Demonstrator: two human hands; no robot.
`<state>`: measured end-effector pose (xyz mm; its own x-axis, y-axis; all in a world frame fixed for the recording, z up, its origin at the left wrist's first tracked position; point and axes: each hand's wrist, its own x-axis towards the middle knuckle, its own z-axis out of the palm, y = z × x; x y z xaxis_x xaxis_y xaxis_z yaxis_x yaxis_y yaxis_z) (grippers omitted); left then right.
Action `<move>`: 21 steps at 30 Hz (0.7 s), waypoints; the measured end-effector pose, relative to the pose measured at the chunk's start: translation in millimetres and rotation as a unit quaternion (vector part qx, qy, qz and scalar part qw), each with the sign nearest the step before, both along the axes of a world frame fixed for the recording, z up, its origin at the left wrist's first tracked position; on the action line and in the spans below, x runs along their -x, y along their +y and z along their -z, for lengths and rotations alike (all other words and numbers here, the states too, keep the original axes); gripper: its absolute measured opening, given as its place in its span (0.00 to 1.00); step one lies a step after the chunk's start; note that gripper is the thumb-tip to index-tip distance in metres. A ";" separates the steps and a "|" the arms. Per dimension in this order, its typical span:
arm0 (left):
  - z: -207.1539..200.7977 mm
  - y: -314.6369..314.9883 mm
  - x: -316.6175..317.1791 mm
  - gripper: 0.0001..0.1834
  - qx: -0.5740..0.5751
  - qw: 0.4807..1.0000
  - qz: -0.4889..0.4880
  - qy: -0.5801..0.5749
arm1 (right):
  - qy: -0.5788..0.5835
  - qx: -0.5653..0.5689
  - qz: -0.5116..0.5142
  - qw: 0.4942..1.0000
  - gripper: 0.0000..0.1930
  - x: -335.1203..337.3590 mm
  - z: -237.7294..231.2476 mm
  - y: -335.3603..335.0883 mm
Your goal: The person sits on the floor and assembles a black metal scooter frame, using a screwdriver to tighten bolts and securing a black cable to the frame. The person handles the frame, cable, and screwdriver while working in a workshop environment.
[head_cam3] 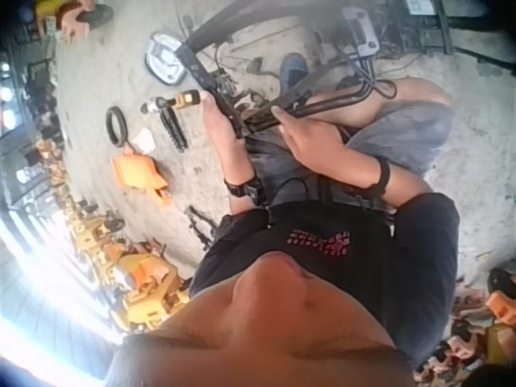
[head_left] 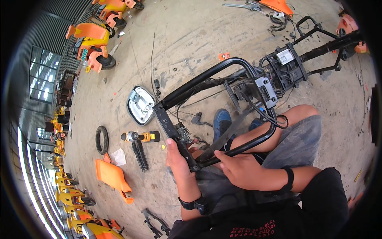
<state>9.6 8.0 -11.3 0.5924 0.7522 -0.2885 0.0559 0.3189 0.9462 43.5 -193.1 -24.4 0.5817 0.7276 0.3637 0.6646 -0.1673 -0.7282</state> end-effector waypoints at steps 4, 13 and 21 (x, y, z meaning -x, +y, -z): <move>-3.3 -0.3 -2.3 0.32 0.008 1.000 0.011 0.003 | 0.147 -0.048 0.032 0.987 0.21 -2.8 -15.9 -4.8; 9.6 9.5 4.5 0.37 0.025 0.999 0.019 0.028 | 0.086 -0.076 -0.016 0.993 0.21 -9.4 -45.9 18.2; 0.8 1.9 4.9 0.38 0.044 0.999 0.027 0.014 | 0.005 -0.065 -0.067 0.996 0.22 -10.0 -45.2 29.2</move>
